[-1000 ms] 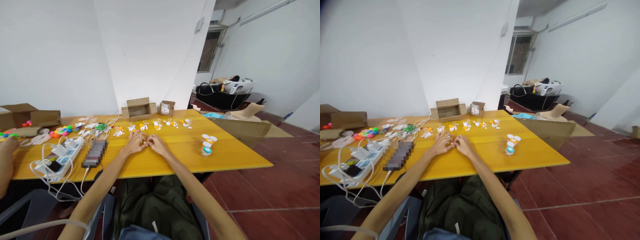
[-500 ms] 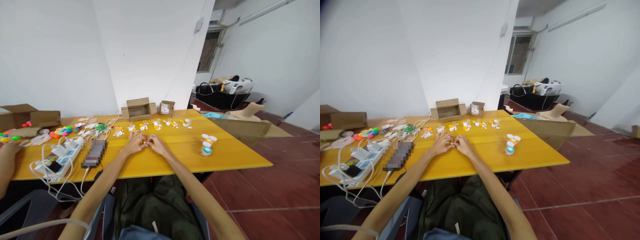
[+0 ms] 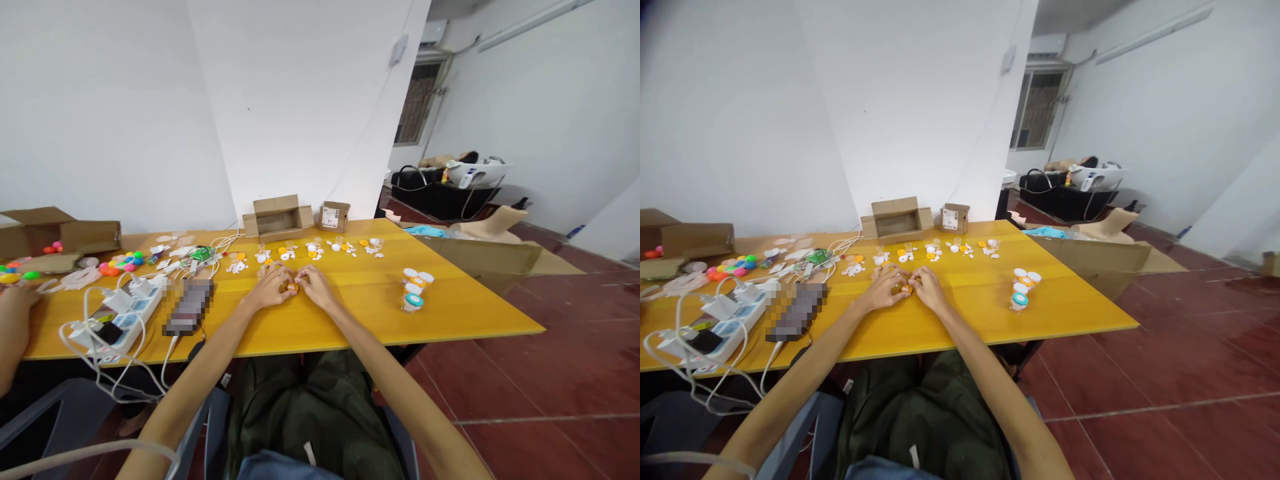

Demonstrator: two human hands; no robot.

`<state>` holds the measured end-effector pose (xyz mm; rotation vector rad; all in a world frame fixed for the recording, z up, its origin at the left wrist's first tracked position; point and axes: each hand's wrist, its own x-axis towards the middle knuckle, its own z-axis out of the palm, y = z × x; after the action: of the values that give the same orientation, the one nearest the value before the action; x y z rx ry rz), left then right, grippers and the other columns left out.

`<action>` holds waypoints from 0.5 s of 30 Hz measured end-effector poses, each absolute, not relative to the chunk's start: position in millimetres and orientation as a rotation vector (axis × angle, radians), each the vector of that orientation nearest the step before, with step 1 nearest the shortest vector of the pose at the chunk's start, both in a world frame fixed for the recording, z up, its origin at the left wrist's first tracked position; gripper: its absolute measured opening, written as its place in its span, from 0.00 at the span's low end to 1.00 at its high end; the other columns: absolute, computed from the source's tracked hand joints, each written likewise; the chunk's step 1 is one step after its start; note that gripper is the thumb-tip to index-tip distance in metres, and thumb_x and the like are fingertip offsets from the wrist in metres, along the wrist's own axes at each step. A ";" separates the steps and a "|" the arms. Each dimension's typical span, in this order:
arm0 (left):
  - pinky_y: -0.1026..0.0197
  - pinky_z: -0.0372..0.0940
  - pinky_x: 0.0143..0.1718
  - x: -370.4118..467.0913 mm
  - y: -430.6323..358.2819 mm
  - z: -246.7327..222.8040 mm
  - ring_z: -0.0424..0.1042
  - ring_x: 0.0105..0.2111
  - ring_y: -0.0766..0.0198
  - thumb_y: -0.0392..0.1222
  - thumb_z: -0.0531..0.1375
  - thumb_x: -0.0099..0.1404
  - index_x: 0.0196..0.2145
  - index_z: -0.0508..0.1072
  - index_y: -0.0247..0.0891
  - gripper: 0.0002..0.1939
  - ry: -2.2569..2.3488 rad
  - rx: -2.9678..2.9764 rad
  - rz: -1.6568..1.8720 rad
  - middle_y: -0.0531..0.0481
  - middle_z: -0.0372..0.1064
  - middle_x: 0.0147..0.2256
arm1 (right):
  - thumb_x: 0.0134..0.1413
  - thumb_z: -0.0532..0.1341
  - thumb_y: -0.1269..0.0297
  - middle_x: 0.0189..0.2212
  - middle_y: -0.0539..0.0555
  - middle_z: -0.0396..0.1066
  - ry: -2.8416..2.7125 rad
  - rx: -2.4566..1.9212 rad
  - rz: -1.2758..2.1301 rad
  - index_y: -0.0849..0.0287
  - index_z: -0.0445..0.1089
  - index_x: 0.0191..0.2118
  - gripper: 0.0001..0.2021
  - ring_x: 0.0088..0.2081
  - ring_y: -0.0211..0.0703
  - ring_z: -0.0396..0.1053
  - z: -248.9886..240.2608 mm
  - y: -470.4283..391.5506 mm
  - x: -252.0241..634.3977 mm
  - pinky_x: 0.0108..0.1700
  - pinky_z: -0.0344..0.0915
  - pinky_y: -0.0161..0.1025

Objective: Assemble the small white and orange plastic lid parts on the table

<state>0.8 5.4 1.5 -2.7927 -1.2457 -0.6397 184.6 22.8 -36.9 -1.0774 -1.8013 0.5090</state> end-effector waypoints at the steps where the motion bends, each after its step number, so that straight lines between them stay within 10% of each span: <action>1: 0.41 0.53 0.60 0.8 4.9 1.6 0.62 0.58 0.47 0.49 0.61 0.65 0.38 0.76 0.44 0.08 -1.248 -2.798 -0.635 0.48 0.73 0.52 | 0.53 0.61 0.74 0.35 0.52 0.73 -1.798 -1.091 0.493 0.55 0.70 0.29 0.07 0.43 0.45 0.71 -37.6 23.5 185.5 0.51 0.65 0.43; 15: 0.41 0.51 0.62 0.3 4.4 2.0 0.62 0.58 0.48 0.51 0.64 0.63 0.40 0.75 0.46 0.11 -1.282 -2.822 -0.630 0.48 0.72 0.53 | 0.53 0.62 0.74 0.34 0.51 0.73 -1.847 -1.195 0.411 0.54 0.71 0.29 0.08 0.42 0.44 0.70 -43.2 26.4 189.5 0.48 0.65 0.41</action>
<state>0.3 4.4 2.0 -2.8216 -1.2822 -0.6299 189.5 26.4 -43.2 -1.1946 -1.8470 0.4111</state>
